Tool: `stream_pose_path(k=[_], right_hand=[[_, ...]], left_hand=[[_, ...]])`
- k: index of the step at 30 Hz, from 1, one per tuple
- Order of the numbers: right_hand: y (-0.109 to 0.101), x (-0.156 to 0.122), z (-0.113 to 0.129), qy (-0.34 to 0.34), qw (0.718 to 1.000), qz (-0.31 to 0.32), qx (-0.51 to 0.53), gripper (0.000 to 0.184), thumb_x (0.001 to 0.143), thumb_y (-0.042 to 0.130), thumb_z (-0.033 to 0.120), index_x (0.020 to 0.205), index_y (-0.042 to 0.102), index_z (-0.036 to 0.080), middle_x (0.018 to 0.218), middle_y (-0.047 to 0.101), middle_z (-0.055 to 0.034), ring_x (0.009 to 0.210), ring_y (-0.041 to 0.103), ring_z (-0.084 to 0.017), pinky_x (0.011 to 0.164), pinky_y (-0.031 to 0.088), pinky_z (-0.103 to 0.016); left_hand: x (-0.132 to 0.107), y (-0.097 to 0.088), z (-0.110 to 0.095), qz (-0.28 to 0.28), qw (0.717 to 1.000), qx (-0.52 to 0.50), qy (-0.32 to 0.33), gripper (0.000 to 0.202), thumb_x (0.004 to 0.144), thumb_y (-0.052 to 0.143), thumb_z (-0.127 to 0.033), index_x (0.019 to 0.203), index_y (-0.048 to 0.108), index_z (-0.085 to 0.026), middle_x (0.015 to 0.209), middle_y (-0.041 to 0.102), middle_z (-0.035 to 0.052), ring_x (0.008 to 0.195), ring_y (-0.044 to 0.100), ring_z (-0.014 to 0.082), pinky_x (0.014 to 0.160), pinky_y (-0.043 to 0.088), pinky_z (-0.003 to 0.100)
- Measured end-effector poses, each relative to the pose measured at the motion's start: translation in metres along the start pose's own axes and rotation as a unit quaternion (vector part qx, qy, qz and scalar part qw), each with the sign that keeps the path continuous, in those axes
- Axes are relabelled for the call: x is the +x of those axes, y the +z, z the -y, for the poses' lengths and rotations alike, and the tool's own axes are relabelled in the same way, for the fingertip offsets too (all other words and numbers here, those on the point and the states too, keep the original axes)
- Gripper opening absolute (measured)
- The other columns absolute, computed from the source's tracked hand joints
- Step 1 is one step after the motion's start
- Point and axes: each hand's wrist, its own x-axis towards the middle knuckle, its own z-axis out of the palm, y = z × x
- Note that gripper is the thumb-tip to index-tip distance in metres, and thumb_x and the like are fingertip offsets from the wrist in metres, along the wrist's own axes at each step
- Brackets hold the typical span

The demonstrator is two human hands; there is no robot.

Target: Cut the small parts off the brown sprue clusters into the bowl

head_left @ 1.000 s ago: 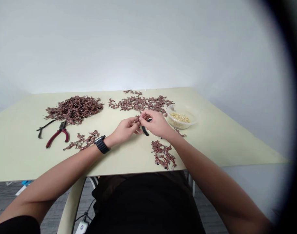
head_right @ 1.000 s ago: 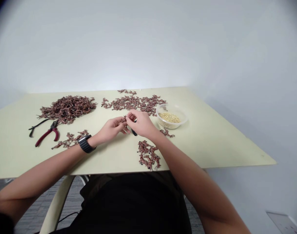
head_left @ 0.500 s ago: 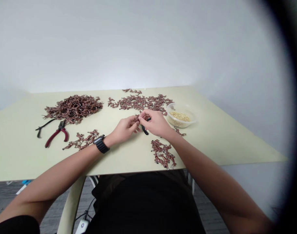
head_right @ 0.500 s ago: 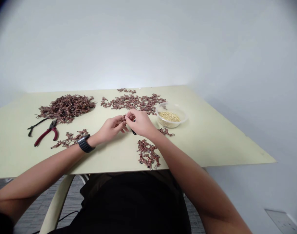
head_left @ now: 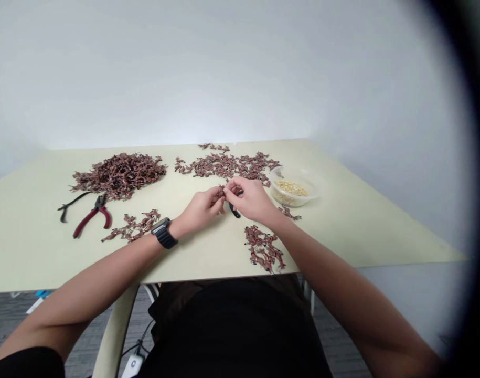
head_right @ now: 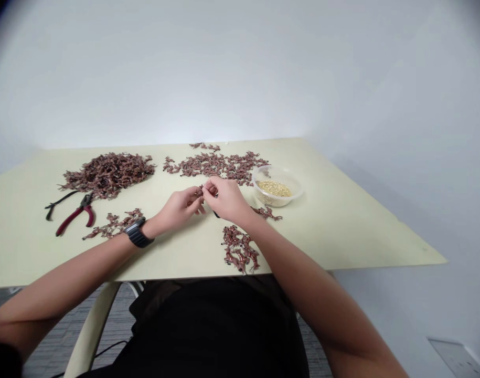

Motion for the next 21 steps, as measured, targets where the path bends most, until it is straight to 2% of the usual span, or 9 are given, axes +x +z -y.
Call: stream_pose_path(k=[3,6,9,11,13,15,16,19,21], right_hand=[[0.005,-0.002,0.001,-0.022,0.999,-0.017,-0.022,0.009,0.093,0.060,0.028,0.090,0.066,0.022,0.084,0.074,-0.0052,0.076,0.068,-0.020,0.072,0.053,-0.032],[0.009,-0.003,0.003,-0.035,0.998,-0.042,-0.042,0.009,0.094,0.060,0.028,0.088,0.065,0.022,0.085,0.075,-0.0053,0.077,0.069,-0.020,0.073,0.053,-0.033],[0.009,-0.002,0.003,0.006,0.999,-0.031,0.010,0.012,0.095,0.061,0.032,0.090,0.066,0.022,0.087,0.075,-0.0057,0.072,0.069,-0.019,0.068,0.054,-0.033],[0.006,0.000,0.000,0.055,0.996,0.005,0.074,0.016,0.095,0.063,0.036,0.090,0.067,0.021,0.085,0.074,-0.0058,0.064,0.067,-0.018,0.061,0.055,-0.033],[0.000,0.003,-0.003,0.088,0.990,0.028,0.105,0.021,0.092,0.068,0.040,0.086,0.066,0.021,0.081,0.072,-0.0059,0.061,0.064,-0.017,0.055,0.054,-0.032],[-0.006,0.005,-0.006,0.085,0.990,0.021,0.109,0.022,0.086,0.076,0.041,0.089,0.066,0.021,0.084,0.072,-0.0061,0.068,0.066,-0.019,0.053,0.054,-0.031],[-0.009,0.006,-0.007,0.071,0.990,0.019,0.116,0.024,0.084,0.078,0.040,0.094,0.066,0.022,0.088,0.072,-0.0062,0.074,0.067,-0.020,0.054,0.055,-0.030],[-0.015,0.007,-0.005,0.018,0.985,0.058,0.162,0.023,0.085,0.076,0.036,0.102,0.069,0.022,0.092,0.072,-0.0064,0.089,0.069,-0.022,0.059,0.059,-0.031],[-0.016,0.007,-0.002,0.009,0.981,0.081,0.178,0.020,0.085,0.077,0.037,0.096,0.071,0.021,0.090,0.072,-0.0064,0.086,0.070,-0.021,0.062,0.061,-0.032]], left_hand=[[-0.001,0.000,-0.001,-0.023,0.995,0.094,0.017,0.012,0.103,0.050,-0.023,0.106,0.060,-0.017,0.080,0.074,0.0049,0.069,0.069,0.0168,0.064,0.046,0.026],[-0.002,0.000,0.000,-0.046,0.983,0.177,0.028,0.013,0.102,0.049,-0.021,0.108,0.060,-0.017,0.075,0.070,0.0045,0.061,0.062,0.0169,0.059,0.036,0.027],[-0.003,-0.001,0.001,-0.059,0.970,0.232,0.040,0.018,0.103,0.048,-0.022,0.114,0.060,-0.017,0.072,0.066,0.0041,0.057,0.056,0.0172,0.057,0.029,0.028],[-0.003,-0.003,-0.002,-0.051,0.975,0.212,0.049,0.019,0.102,0.048,-0.022,0.115,0.061,-0.017,0.073,0.067,0.0035,0.057,0.056,0.0159,0.058,0.031,0.027],[-0.003,-0.006,-0.005,-0.029,0.989,0.134,0.049,0.019,0.102,0.049,-0.022,0.113,0.064,-0.017,0.076,0.068,0.0033,0.061,0.059,0.0147,0.061,0.037,0.026],[-0.002,-0.008,-0.010,0.008,1.000,-0.004,0.023,0.018,0.102,0.051,-0.026,0.108,0.065,-0.017,0.084,0.071,0.0049,0.067,0.062,0.0143,0.067,0.045,0.027],[-0.001,-0.008,-0.011,0.031,0.996,-0.089,-0.001,0.018,0.102,0.052,-0.028,0.105,0.065,-0.016,0.086,0.071,0.0057,0.069,0.063,0.0142,0.068,0.048,0.027],[0.002,-0.008,-0.013,0.085,0.941,-0.317,-0.081,0.019,0.100,0.054,-0.030,0.096,0.064,-0.015,0.083,0.066,0.0056,0.065,0.059,0.0126,0.063,0.048,0.026],[0.003,-0.008,-0.013,0.086,0.916,-0.376,-0.112,0.020,0.099,0.059,-0.033,0.094,0.063,-0.014,0.074,0.061,0.0027,0.061,0.056,0.0109,0.058,0.045,0.024]])
